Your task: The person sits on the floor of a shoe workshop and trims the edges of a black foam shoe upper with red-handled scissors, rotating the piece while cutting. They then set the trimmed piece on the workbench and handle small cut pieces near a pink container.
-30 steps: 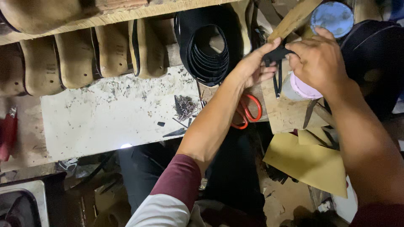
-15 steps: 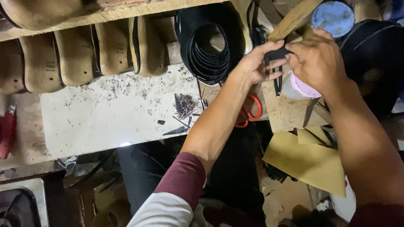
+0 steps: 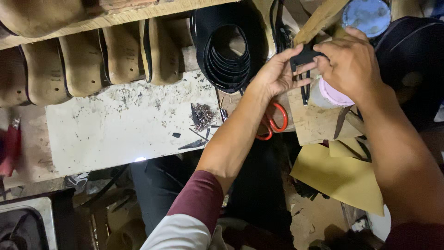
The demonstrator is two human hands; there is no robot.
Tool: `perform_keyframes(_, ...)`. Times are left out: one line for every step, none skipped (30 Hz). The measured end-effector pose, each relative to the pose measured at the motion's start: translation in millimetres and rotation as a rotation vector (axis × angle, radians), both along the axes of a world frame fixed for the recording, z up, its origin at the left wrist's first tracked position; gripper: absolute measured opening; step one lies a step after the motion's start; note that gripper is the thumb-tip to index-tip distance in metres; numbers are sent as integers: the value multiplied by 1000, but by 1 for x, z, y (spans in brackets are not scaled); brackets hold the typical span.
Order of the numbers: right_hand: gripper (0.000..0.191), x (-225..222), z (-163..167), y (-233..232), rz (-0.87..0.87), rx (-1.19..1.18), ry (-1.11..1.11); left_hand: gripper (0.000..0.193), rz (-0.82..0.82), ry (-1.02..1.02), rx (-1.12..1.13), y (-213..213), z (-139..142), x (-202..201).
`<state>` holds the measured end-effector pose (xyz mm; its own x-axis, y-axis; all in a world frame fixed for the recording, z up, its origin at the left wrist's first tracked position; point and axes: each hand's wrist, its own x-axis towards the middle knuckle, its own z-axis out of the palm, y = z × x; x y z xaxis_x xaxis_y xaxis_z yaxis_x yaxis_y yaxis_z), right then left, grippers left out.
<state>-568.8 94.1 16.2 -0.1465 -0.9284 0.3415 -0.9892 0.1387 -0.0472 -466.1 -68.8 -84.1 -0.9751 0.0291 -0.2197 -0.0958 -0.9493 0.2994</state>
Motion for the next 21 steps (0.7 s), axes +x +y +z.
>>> perform_keyframes(17, 1, 0, 0, -5, -1, 2, 43, 0, -38, -33, 0, 2, -3)
perform_keyframes(16, 2, 0, 0, -11, 5, 8, 43, 2, -79, -66, 0, 4, -7)
perform_keyframes(16, 2, 0, 0, -17, 9, 16, 43, 5, -117, -101, 0, 6, -10)
perform_keyframes(16, 2, 0, 0, -26, 13, 25, 42, 2, -150, -119, 0, 8, -11)
perform_keyframes(17, 2, 1, 1, -23, 12, 6, 41, -3, -185, -132, 1, 9, -11)
perform_keyframes(18, 2, 1, 1, -17, 13, -14, 41, -5, -221, -142, 3, 8, -9)
perform_keyframes(19, 1, 1, 0, -13, 6, -32, 43, 3, -163, -112, 2, 7, -5)
perform_keyframes(19, 0, 1, 0, -19, 3, -34, 46, 8, -102, -83, 0, 4, 0)
perform_keyframes(18, 0, 1, 0, -23, 8, -40, 49, 16, -45, -45, 0, 2, 3)
perform_keyframes(18, 0, 0, 0, -26, 10, -47, 48, 13, -40, -49, 0, -1, 5)
perform_keyframes(18, 0, 0, 0, -23, 5, -45, 48, 7, -31, -57, -1, -3, 5)
perform_keyframes(18, 0, 0, 1, -19, 3, -45, 48, 3, -24, -62, -1, -5, 5)
perform_keyframes(19, 0, -1, 2, -11, 4, -48, 48, 17, -45, -55, 0, -6, 4)
perform_keyframes(19, 1, -2, 2, -9, -1, -44, 48, 30, -63, -52, 1, -7, 1)
perform_keyframes(19, 1, -3, 2, -9, -11, -36, 49, 40, -77, -52, 1, -6, -2)
perform_keyframes(19, 1, -3, 2, -21, -11, -44, 48, 49, -97, -50, 1, -7, -2)
perform_keyframes(18, 1, -4, 2, -32, -11, -53, 48, 57, -118, -46, 1, -6, -1)
perform_keyframes(17, 1, -5, 1, -56, -2, -76, 48, 64, -139, -42, 0, -7, -1)
perform_keyframes(16, 1, -6, 1, -80, 5, -98, 50, 44, -78, -27, 0, -7, 1)
perform_keyframes(17, 1, -7, 1, -74, -1, -106, 51, 25, -18, -11, -1, -7, 3)
perform_keyframes(17, 0, -7, 1, -67, -8, -114, 52, 8, 42, 6, -2, -7, 5)
